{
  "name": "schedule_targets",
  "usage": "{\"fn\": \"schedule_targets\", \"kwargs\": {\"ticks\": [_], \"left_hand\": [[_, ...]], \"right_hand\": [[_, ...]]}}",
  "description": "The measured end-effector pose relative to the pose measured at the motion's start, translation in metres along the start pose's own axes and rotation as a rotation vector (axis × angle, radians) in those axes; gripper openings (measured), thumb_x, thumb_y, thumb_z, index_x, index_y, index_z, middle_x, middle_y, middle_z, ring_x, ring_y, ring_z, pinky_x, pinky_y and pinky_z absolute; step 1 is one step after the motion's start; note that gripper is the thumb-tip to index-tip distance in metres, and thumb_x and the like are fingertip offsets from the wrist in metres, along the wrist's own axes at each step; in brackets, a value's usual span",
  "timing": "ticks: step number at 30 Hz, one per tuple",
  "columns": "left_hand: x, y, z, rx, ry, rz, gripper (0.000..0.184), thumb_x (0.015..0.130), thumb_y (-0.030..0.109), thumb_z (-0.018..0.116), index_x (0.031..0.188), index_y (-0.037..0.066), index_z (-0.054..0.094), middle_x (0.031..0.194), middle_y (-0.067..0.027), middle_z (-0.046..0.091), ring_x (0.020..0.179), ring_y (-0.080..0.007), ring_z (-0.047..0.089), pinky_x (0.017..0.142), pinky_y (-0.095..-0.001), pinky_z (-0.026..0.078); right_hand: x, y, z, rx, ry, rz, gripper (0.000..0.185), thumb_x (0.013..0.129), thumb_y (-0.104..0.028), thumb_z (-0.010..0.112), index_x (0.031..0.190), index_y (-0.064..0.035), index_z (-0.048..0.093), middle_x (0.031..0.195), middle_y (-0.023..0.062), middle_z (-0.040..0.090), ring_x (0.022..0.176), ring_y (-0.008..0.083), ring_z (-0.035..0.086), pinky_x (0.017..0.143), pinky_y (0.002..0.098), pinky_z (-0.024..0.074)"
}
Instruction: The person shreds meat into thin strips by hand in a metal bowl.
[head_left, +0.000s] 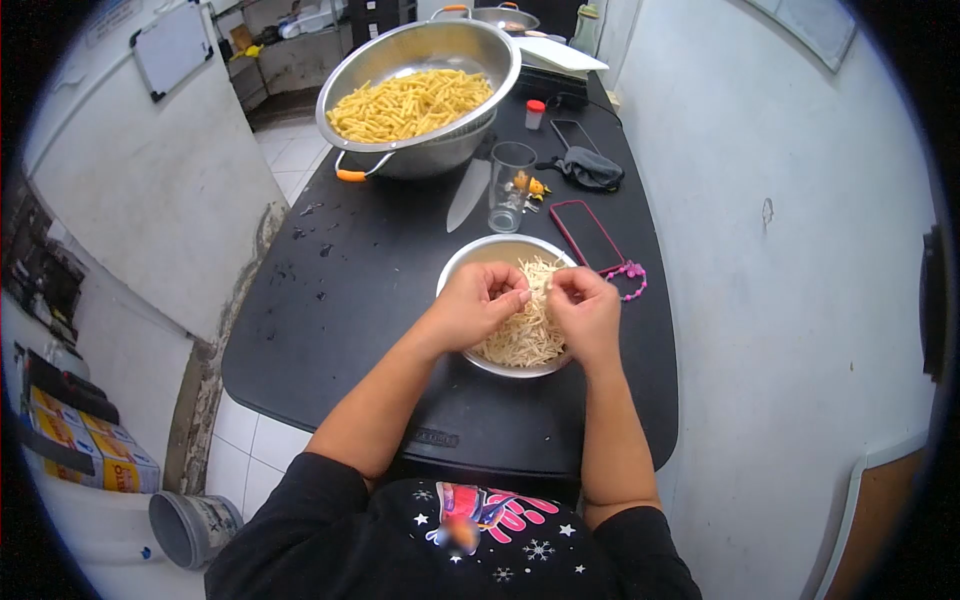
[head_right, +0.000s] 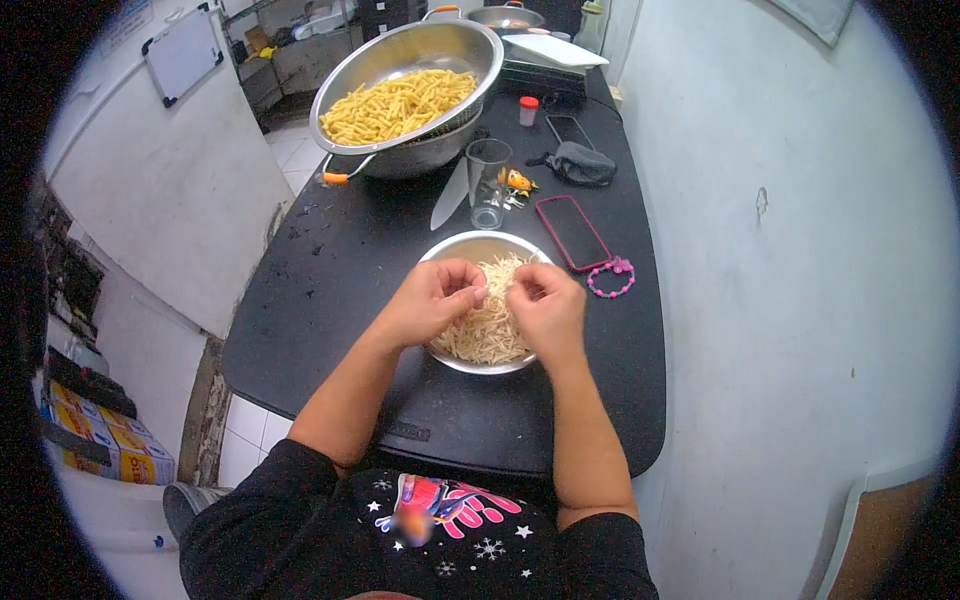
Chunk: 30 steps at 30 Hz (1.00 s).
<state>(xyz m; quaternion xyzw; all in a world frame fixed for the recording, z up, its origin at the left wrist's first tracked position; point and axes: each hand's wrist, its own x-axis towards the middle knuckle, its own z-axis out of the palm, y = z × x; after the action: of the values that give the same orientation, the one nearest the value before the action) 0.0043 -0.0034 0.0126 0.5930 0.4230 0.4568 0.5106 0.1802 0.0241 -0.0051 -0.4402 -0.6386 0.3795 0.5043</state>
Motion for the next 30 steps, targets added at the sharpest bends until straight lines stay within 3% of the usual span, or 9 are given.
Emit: {"fn": "schedule_targets", "kwargs": {"ticks": [2,6,13,19,30], "left_hand": [[-0.001,0.003,0.001,0.004,0.005,-0.015,0.008,0.085,0.010,0.063,0.086,0.002,0.061,0.074,0.0026,0.058,0.062,-0.0021,0.051,0.052,-0.0180,0.041],[0.000,0.004,0.002,0.095,0.068,0.022,0.008,0.084,0.008,0.063,0.086,0.001,0.061,0.075,0.0029,0.059,0.065,-0.0019,0.051,0.056,-0.0184,0.042],[-0.002,0.001,0.002,0.114,0.031,0.087,0.009,0.083,0.007,0.064,0.086,-0.001,0.063,0.076,0.0024,0.061,0.069,-0.0037,0.054,0.061,-0.0206,0.045],[0.001,0.005,-0.005,0.221,0.132,0.037,0.012,0.080,0.007,0.068,0.088,-0.002,0.066,0.078,-0.0007,0.065,0.068,-0.0048,0.057,0.062,-0.0207,0.047],[0.001,0.001,0.008,0.024,0.183,0.069,0.012,0.080,0.008,0.068,0.088,-0.001,0.066,0.076,0.0005,0.064,0.066,-0.0026,0.055,0.058,-0.0182,0.045]], "right_hand": [[0.007,0.005,-0.010,-0.002,0.076,-0.040,0.009,0.076,-0.004,0.065,0.082,0.0025,0.067,0.074,0.0027,0.065,0.066,0.0062,0.057,0.060,0.0226,0.0459],[-0.004,-0.013,-0.004,0.139,-0.117,0.083,0.012,0.075,-0.006,0.068,0.084,0.0026,0.067,0.076,0.0041,0.065,0.065,0.0065,0.057,0.060,0.0219,0.0456],[-0.010,-0.021,0.005,-0.038,-0.039,-0.108,0.009,0.075,-0.006,0.067,0.079,0.0026,0.065,0.072,0.0034,0.063,0.062,0.0067,0.056,0.058,0.0220,0.0454],[-0.005,-0.012,-0.002,0.111,-0.069,0.085,0.012,0.077,-0.005,0.066,0.085,0.0031,0.067,0.077,0.0054,0.066,0.065,0.0075,0.058,0.059,0.0224,0.0464],[-0.011,-0.023,0.006,0.005,-0.009,-0.156,0.010,0.076,-0.003,0.065,0.084,0.0037,0.066,0.076,0.0071,0.065,0.065,0.0095,0.060,0.060,0.0230,0.0472]]}}
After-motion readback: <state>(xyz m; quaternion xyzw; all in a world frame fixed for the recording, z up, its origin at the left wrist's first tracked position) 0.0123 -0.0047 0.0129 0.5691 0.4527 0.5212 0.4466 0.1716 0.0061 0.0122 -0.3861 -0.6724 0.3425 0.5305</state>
